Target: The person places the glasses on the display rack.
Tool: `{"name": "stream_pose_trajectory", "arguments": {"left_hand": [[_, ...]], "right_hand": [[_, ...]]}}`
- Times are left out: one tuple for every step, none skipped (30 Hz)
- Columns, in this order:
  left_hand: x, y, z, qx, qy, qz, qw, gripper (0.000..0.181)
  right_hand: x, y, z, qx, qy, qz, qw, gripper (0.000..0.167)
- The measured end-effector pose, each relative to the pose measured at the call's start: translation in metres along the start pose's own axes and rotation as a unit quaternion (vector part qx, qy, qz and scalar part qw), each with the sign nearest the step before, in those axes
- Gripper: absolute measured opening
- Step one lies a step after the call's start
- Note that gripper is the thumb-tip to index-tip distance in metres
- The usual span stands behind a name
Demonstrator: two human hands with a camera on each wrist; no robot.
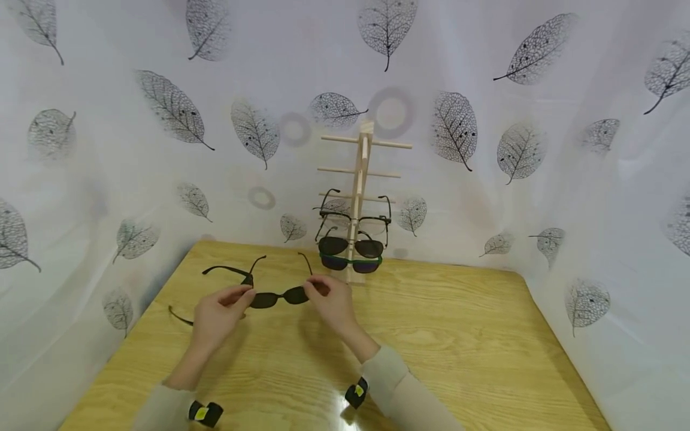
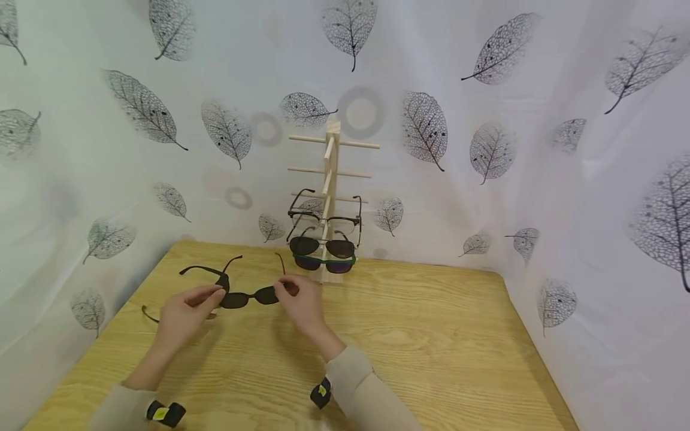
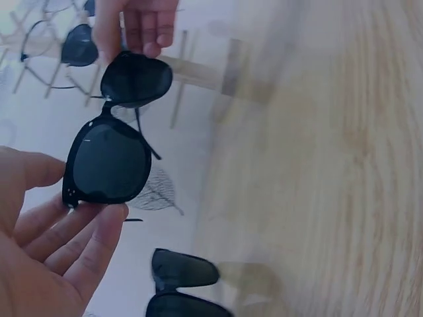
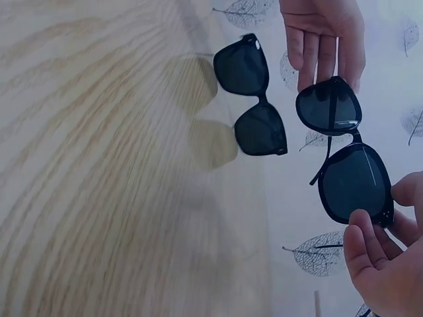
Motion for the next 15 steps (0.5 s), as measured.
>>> {"name": "stream_pose_trajectory", "arguments": {"left_hand": [[-0.001, 0.003, 0.001, -0.003, 0.003, -0.002, 1.0, 0.034], [-0.003, 0.006, 0.003, -0.005, 0.007, -0.003, 1.0, 0.034], [-0.004, 0.009, 0.004, -0.009, 0.009, -0.002, 0.9999, 0.035], [-0.005, 0.011, 0.006, -0.011, 0.01, 0.0, 0.9999, 0.034], [-0.006, 0.013, 0.007, -0.013, 0.013, 0.001, 0.9998, 0.034], [-0.007, 0.015, 0.009, -0.017, 0.014, 0.004, 0.9998, 0.034], [-0.007, 0.017, 0.011, -0.019, 0.013, 0.008, 0.9997, 0.034], [-0.008, 0.019, 0.013, -0.022, 0.012, 0.013, 0.9996, 0.034], [-0.009, 0.021, 0.015, -0.025, 0.012, 0.018, 0.9995, 0.034], [-0.009, 0.023, 0.017, -0.028, 0.01, 0.024, 0.9993, 0.033], [-0.01, 0.024, 0.019, -0.032, 0.01, 0.028, 0.9991, 0.033], [-0.011, 0.025, 0.021, -0.037, 0.007, 0.032, 0.9988, 0.033], [-0.011, 0.027, 0.023, -0.043, 0.006, 0.036, 0.9984, 0.032], [-0.012, 0.028, 0.025, -0.047, 0.005, 0.041, 0.9981, 0.032], [-0.012, 0.029, 0.028, -0.051, 0.002, 0.045, 0.9977, 0.031]], "right_hand": [[0.0, 0.0, -0.003, 0.005, 0.005, 0.0, 1.0, 0.019], [0.0, 0.0, -0.007, 0.01, 0.009, -0.001, 0.9999, 0.019], [0.0, 0.0, -0.01, 0.014, 0.017, 0.0, 0.9998, 0.019], [0.0, 0.0, -0.013, 0.015, 0.023, 0.001, 0.9996, 0.019], [0.0, 0.0, -0.016, 0.017, 0.032, 0.002, 0.9993, 0.019], [0.0, 0.001, -0.019, 0.019, 0.041, 0.003, 0.999, 0.019], [0.001, 0.001, -0.022, 0.021, 0.048, 0.004, 0.9986, 0.019], [0.001, 0.001, -0.025, 0.023, 0.055, 0.004, 0.9982, 0.019], [0.002, 0.001, -0.028, 0.026, 0.062, 0.004, 0.9978, 0.019], [0.002, 0.001, -0.031, 0.028, 0.067, 0.003, 0.9973, 0.019], [0.003, 0.002, -0.033, 0.031, 0.072, 0.003, 0.9969, 0.018], [0.003, 0.002, -0.036, 0.032, 0.077, 0.002, 0.9965, 0.018], [0.004, 0.002, -0.038, 0.031, 0.082, 0.002, 0.9962, 0.018], [0.005, 0.003, -0.041, 0.03, 0.088, 0.003, 0.9957, 0.018], [0.006, 0.003, -0.044, 0.028, 0.095, 0.005, 0.995, 0.017]]}}
Point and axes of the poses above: each hand's wrist, its own x-axis towards the middle knuckle, its own y-axis out of the back of the hand, z = x × y, the point moved 2 cm from there along x, towards the middle knuckle, and after that the axes turned 10 degrees about y, right-handed, at the moved point
